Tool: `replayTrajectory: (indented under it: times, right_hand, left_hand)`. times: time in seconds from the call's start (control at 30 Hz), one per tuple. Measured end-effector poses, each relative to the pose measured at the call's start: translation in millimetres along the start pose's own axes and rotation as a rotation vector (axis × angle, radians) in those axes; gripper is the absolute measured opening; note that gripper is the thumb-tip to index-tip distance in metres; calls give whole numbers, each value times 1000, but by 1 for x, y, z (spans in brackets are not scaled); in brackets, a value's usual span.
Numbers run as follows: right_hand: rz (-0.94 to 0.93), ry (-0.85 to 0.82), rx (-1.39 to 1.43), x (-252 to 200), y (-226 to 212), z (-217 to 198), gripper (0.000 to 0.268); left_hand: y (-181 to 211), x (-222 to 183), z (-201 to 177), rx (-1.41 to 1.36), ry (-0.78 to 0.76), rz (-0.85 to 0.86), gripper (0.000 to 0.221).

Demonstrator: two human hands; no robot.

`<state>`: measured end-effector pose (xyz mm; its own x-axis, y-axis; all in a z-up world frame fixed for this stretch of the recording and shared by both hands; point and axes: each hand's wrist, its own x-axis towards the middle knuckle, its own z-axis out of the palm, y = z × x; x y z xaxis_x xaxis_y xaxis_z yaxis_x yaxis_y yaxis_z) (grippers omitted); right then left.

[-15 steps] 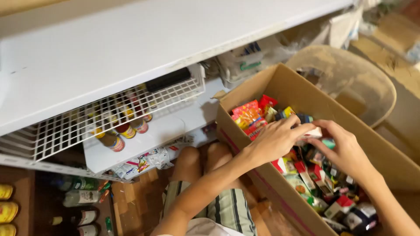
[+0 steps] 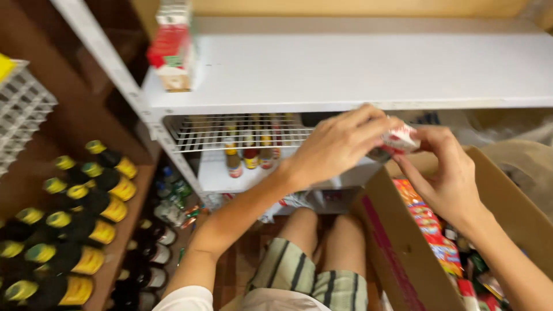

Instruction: The person takes small boxes from a cardboard box and places them onto a white wire shelf. They arrange the boxes in neat rows, stacking them next to existing items on the shelf.

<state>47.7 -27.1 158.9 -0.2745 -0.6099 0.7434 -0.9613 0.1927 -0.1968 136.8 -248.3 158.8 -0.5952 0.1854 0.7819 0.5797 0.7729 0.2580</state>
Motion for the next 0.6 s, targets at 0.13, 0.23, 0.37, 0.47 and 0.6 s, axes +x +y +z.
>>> replayTrajectory:
  times: [0.13,0.23,0.37,0.47,0.6]
  right_hand:
    - [-38,51,171,69,-27,54,45]
    - [-199,107,211,124,-40,92,41]
    - [-193,126,341,184,-49,152,42]
    - [-168,120,436,216,-48,199,43]
    - [-125,89,484,243,-40,260,42]
  left_hand:
    - [-17,-6,-83,96,65,-38,35]
    - [-36,-10,-126,184,201,-34,31]
    - [-95,-21,-143,18,447,-235,40]
    - [-147,-36,-140,68,586,-284,49]
    - [-202,-60,-128,277,566,-380,46]
